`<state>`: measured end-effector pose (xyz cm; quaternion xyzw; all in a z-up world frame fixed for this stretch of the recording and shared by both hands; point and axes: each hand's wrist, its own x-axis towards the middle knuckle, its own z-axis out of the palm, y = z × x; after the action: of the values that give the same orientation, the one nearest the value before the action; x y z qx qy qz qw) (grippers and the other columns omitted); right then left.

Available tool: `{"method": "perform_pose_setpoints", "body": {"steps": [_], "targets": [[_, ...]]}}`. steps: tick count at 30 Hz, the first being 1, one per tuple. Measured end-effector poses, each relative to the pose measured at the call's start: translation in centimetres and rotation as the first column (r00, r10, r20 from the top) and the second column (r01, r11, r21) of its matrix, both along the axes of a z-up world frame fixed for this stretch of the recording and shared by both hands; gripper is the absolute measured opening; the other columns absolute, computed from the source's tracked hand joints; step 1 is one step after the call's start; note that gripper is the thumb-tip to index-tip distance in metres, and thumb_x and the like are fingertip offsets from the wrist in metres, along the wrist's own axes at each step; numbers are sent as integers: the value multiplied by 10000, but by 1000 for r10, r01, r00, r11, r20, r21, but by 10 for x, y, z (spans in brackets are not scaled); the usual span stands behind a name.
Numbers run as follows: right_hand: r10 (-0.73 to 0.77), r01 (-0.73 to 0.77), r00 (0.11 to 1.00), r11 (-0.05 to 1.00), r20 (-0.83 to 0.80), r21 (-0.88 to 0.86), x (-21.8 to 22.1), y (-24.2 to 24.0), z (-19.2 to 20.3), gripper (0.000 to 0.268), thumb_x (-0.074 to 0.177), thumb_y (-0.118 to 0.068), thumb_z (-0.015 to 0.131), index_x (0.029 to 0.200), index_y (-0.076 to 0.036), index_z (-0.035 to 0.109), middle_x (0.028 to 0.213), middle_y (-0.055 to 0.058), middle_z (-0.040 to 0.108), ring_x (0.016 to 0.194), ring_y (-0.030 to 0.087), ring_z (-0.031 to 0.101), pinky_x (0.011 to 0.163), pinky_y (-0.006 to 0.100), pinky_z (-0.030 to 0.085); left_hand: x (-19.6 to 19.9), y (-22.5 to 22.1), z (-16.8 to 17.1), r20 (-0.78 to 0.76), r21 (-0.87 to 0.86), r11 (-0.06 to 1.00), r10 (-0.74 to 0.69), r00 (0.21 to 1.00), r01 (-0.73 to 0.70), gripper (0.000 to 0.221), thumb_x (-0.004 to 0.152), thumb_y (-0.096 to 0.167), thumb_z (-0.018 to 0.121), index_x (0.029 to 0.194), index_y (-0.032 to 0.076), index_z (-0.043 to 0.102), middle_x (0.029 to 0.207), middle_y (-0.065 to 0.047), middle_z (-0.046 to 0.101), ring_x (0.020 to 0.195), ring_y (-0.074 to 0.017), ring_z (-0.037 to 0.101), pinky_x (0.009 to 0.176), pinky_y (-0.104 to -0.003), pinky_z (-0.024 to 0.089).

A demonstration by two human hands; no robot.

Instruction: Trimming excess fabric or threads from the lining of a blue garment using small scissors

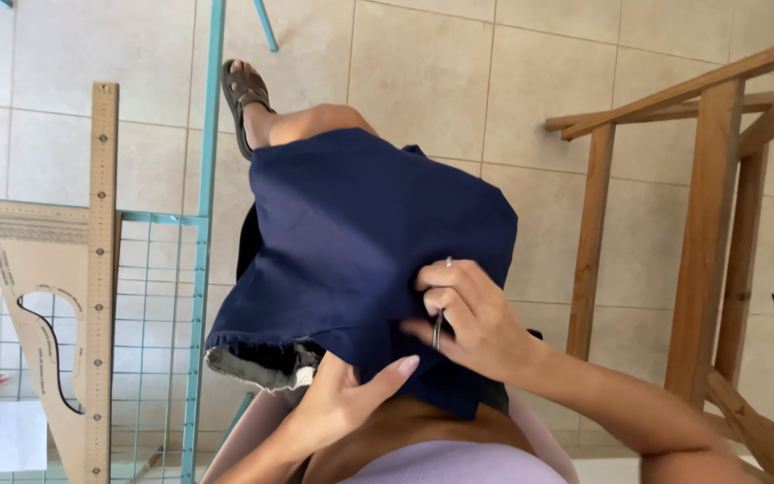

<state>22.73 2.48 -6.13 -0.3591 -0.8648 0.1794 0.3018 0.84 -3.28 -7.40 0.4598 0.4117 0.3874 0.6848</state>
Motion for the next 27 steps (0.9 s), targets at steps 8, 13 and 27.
{"method": "perform_pose_setpoints", "body": {"steps": [8,13,27], "targets": [[-144,147,976,989,-166,7,35,18,-24,241,907,113,708,1074,-61,707,922,93,736,742,252,713,736,363,586,13,53,-4,326,-722,651,620,713,-236,576,994,175,636,1550,30,596,1558,-167,652,1449,-308,591,1252,-511,410],[-181,203,979,918,-97,339,105,3,3,153,907,76,779,953,-61,828,918,95,796,677,260,714,695,387,614,10,75,13,298,-656,699,585,754,-283,728,978,254,695,1625,-27,512,1574,-243,613,1457,-395,572,1207,-614,428],[-126,134,985,989,-117,67,51,-3,-64,189,1000,-20,662,1098,8,821,776,146,702,576,317,673,521,420,583,1,116,4,-93,-751,632,181,979,-189,1058,856,470,880,1613,-114,427,1733,-258,394,1613,-317,354,1322,-548,266]]}}
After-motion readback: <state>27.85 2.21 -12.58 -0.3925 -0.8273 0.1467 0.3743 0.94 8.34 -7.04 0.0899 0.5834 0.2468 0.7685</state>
